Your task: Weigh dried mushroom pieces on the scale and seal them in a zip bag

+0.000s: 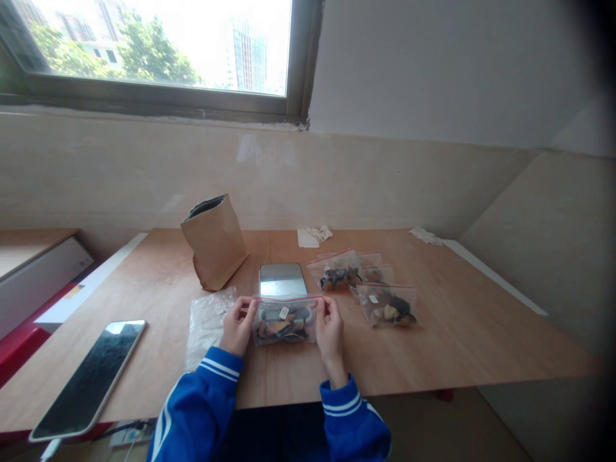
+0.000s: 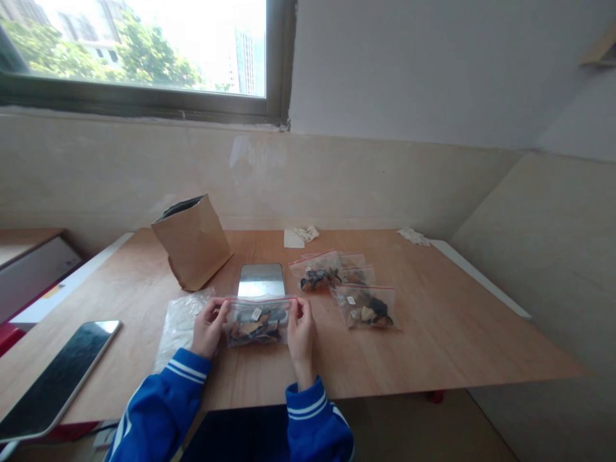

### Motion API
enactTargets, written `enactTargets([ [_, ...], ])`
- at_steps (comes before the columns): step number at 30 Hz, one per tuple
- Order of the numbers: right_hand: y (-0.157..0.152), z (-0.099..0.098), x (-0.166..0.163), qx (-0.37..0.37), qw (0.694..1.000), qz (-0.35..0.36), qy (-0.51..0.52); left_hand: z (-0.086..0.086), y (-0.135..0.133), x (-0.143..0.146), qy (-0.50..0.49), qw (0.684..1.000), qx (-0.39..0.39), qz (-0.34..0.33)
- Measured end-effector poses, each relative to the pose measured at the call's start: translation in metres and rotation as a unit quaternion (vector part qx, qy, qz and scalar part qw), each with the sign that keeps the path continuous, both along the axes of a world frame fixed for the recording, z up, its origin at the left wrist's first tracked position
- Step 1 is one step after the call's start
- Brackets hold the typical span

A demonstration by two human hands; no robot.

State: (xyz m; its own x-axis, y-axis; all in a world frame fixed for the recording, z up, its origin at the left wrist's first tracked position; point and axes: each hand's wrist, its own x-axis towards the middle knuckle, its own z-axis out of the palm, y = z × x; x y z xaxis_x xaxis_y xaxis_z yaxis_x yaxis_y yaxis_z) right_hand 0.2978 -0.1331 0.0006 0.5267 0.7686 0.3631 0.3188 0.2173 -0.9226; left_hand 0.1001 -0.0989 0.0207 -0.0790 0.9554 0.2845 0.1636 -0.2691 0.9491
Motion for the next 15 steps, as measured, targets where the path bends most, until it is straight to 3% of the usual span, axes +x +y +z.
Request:
enactTargets([
  [10,-0.0011,-0.0025,-0.0025,0.002,0.997,0.038,0.074,0.0030,-0.0039,-0.0021,-0.015,0.997,-0.006,-0.078],
  [15,-0.0006,-0.0053,-0.0018,0.001,0.997,0.037,0.064,0.0051,-0.0044,0.0011,0.016,0.999,-0.007,-0.045],
])
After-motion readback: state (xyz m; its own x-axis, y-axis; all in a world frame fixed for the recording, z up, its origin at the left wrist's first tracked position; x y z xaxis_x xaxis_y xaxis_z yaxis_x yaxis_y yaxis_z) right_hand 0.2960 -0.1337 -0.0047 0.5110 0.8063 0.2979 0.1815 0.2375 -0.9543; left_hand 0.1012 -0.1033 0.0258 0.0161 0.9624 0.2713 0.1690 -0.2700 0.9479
